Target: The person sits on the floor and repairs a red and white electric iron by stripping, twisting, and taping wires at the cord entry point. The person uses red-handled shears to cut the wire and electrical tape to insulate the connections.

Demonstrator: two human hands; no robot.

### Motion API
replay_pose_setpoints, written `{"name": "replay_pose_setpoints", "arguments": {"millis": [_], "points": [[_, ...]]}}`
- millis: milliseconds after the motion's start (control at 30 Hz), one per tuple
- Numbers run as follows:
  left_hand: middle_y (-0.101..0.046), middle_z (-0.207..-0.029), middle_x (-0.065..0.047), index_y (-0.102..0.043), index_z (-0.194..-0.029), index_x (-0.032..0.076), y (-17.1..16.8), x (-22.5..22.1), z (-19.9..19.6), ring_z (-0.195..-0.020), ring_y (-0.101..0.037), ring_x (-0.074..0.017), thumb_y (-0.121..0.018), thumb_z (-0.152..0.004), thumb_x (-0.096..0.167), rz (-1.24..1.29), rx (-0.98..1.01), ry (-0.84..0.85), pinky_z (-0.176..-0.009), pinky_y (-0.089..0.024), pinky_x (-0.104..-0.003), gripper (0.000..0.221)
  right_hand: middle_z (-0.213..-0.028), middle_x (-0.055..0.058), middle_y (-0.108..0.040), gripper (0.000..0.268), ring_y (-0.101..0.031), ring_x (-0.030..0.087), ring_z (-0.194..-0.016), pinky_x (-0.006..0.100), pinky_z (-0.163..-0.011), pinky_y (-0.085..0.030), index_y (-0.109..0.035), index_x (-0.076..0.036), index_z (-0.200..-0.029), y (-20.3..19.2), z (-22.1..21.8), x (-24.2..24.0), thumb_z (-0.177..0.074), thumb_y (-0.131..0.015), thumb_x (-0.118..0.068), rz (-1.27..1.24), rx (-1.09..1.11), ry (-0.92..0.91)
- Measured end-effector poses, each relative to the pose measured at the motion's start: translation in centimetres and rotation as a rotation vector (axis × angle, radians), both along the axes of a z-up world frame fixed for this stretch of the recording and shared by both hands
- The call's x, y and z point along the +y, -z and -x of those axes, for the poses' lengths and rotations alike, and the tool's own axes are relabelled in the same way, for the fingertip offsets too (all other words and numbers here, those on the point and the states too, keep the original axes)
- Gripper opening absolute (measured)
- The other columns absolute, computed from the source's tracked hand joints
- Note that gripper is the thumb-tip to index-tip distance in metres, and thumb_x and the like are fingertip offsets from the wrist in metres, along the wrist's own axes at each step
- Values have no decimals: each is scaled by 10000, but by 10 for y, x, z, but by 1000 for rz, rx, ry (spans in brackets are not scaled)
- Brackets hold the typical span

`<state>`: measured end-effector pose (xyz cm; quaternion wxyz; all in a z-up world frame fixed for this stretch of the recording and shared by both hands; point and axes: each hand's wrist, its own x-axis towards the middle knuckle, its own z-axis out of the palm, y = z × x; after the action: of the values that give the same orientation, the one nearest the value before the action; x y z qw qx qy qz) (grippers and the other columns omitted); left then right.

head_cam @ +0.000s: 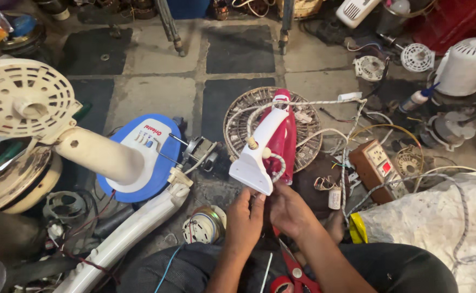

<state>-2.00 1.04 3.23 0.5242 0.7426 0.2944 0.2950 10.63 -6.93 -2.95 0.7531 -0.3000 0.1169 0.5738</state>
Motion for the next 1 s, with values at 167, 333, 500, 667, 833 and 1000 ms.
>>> {"name": "replay_pose_setpoints", "arguments": {"millis": [167,333,500,667,833,1000], "points": [[-759,-944,-150,-703,-1016,27,-4,3,1,-891,-737,-320,-681,-937,178,-56,33,-37,-768,-549,-400,171,-1091,40,-708,308,-617,217,-1019,411,-948,-474,-663,-106,-1149,24,-8,-3,-869,-675,-232,60,-19,-32],[-729,-951,-129,-730,-982,29,-8,9,4,-852,-691,-279,-720,-888,167,-55,86,-63,-739,-521,-371,167,-1006,40,-688,268,-613,168,-867,361,-813,-523,-670,-82,-1117,32,-13,-8,-878,-695,-202,-29,-41,-147],[-750,-969,-98,-743,-968,23,-8,14,7,-913,-705,-221,-748,-887,180,-3,79,-60,-811,-522,-345,177,-994,63,-676,257,-629,177,-846,374,-801,-553,-655,-45,-1112,26,-16,-3,-886,-698,-160,-69,-28,-214],[-755,-943,-69,-761,-995,19,-6,13,2,-881,-680,-170,-739,-883,163,199,79,-103,-802,-523,-335,184,-987,45,-692,292,-626,161,-820,371,-779,-553,-674,-77,-1136,21,-3,3,-851,-689,-140,-133,-11,-234],[-777,-910,-27,-764,-991,17,-4,20,7,-852,-692,-116,-736,-886,157,138,127,-105,-786,-523,-288,177,-965,50,-702,215,-626,169,-781,367,-743,-553,-678,-70,-1044,22,-3,9,-863,-713,-181,-146,99,-170],[-749,-857,-8,-747,-975,31,3,24,6,-749,-645,-61,-734,-901,147,285,72,-86,-678,-509,-237,138,-961,39,-686,146,-631,154,-795,344,-744,-558,-690,-58,-1020,21,-12,9,-891,-726,-114,-128,33,-213]]}}
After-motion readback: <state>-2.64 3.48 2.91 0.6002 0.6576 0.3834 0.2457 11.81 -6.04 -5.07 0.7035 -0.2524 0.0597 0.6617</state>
